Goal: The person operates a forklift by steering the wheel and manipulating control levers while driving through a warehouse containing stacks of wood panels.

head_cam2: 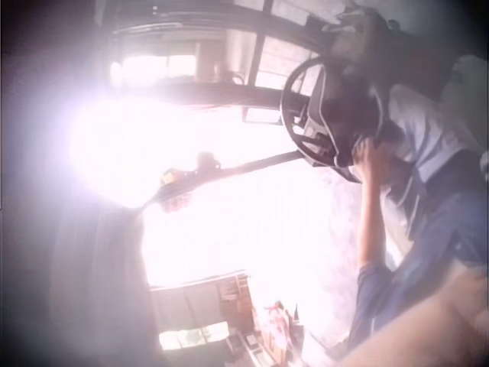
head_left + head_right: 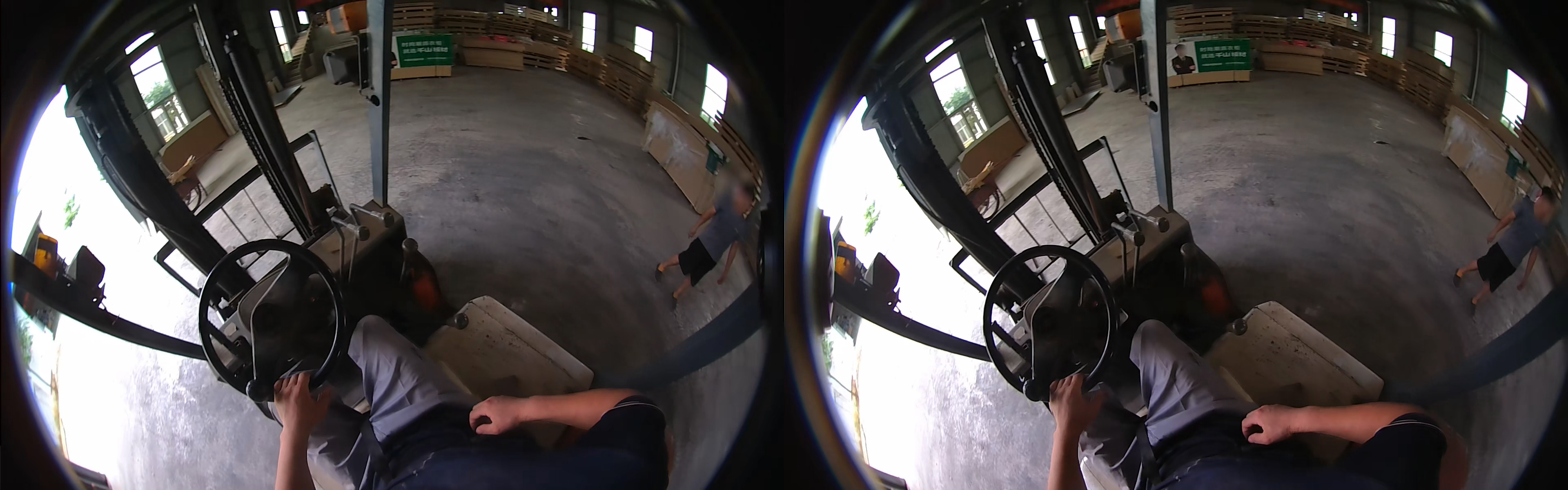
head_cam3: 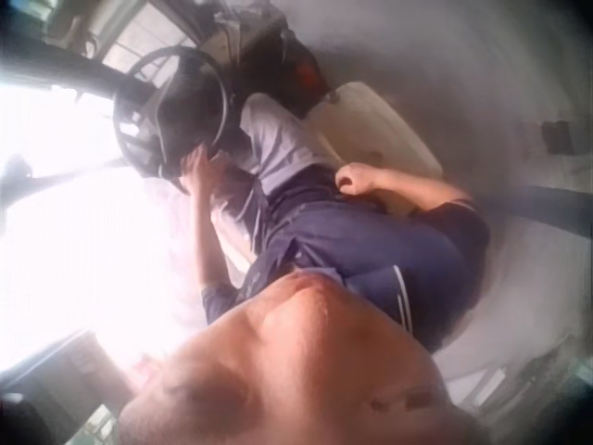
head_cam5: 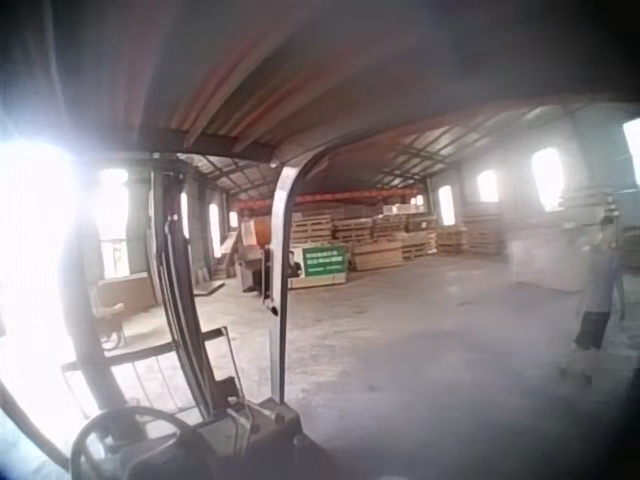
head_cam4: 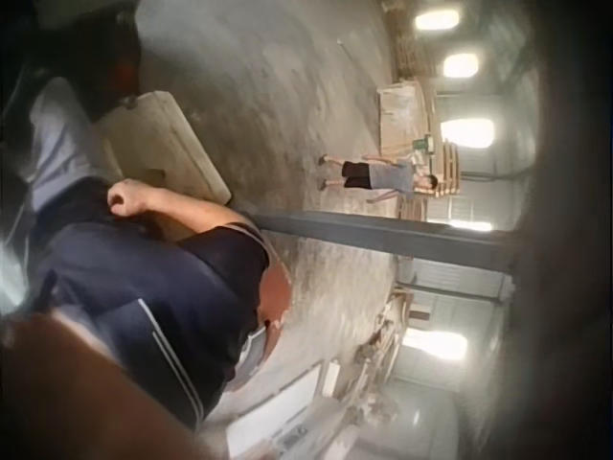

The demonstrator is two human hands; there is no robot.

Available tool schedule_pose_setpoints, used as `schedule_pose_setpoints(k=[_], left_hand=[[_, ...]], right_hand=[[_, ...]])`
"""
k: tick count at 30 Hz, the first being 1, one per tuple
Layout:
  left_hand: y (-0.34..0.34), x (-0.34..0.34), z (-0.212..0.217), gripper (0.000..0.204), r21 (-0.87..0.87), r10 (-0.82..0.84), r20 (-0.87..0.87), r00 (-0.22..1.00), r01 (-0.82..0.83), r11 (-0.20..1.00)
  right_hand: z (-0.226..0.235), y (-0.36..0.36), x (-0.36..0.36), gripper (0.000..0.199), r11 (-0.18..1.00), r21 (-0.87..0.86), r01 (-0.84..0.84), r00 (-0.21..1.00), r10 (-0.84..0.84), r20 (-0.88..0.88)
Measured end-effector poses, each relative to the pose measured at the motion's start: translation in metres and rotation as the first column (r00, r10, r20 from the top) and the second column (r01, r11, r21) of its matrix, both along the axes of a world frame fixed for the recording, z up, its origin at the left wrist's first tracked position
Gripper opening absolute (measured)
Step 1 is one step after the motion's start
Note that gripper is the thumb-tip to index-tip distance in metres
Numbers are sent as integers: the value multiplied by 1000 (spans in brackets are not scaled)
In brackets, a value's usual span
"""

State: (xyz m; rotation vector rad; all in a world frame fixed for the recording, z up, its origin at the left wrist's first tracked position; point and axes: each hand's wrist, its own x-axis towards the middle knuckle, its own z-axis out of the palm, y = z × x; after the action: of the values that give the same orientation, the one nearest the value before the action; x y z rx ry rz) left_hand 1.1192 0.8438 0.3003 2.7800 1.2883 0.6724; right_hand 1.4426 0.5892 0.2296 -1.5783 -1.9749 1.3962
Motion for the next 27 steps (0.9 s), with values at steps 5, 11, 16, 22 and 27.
schedule_pose_setpoints(k=[5,11,16,22,27], left_hand=[[3,-10,-1,36,-3,-19,-18,1000,19,1000],[-20,-20,15,52,-68,-141,202,969,158,985],[-31,-29,42,45,110,-166,386,907,134,985],[12,-49,53,37,97,94,449,889,-153,983],[17,-46,23,22,-240,175,634,753,-24,971]], right_hand=[[25,-9,0,22,999,-48,-13,996,9,-88],[51,7,-12,28,985,-2,-173,984,172,55],[55,87,-10,28,988,155,-10,999,17,-43],[-11,268,-14,21,869,384,312,947,-318,-49],[-91,386,-50,26,832,299,467,875,-484,-19]])
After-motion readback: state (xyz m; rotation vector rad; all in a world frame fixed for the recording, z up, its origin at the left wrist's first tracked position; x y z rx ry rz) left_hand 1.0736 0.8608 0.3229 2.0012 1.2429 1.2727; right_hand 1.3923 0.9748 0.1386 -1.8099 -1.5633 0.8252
